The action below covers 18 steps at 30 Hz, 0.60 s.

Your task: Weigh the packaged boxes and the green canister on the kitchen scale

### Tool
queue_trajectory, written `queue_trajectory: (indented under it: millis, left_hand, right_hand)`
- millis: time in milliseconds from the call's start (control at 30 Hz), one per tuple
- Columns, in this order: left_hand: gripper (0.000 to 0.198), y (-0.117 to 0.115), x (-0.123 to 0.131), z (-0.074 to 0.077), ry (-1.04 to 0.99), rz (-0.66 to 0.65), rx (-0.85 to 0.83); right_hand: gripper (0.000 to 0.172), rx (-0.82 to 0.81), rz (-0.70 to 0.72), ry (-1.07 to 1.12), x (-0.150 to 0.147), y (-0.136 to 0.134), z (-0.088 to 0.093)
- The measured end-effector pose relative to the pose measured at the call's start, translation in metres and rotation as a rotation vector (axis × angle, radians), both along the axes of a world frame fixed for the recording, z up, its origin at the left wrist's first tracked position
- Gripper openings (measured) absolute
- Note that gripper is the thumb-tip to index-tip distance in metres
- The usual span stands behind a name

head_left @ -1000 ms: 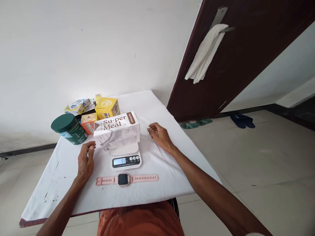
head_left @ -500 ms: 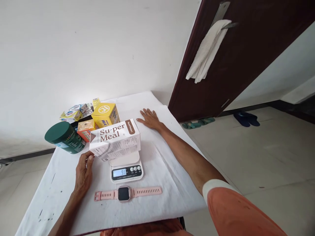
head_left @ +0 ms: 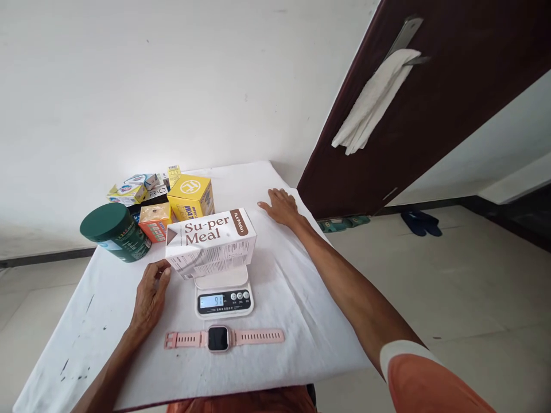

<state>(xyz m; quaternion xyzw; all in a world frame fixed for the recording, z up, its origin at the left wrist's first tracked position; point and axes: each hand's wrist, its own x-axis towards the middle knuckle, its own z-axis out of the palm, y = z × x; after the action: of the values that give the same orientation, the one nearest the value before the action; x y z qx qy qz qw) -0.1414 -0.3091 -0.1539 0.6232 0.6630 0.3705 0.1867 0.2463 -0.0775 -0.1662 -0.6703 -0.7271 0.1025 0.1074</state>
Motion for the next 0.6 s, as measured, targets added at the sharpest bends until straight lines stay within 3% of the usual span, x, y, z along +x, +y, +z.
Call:
queue_trajectory:
  millis: [200, 300, 500, 600]
  left_hand:
    - [0.046, 0.002, -0.001, -0.001, -0.008, 0.022, -0.020]
    - [0.044, 0.002, -0.001, -0.002, -0.005, 0.033, -0.025]
    - [0.040, 0.003, 0.001, -0.001, -0.006, 0.030, -0.021]
    - [0.037, 0.003, 0.002, 0.000, -0.002, 0.021, -0.024]
  right_hand:
    - [0.077, -0.042, 0.115, -0.009, -0.049, 0.026, 0.004]
    - [0.077, -0.085, 0.117, -0.013, -0.059, 0.041, 0.002]
    - [0.078, -0.138, 0.021, -0.015, -0.036, 0.066, 0.000]
    - [0.086, -0.121, -0.062, 0.076, -0.021, 0.061, 0.010]
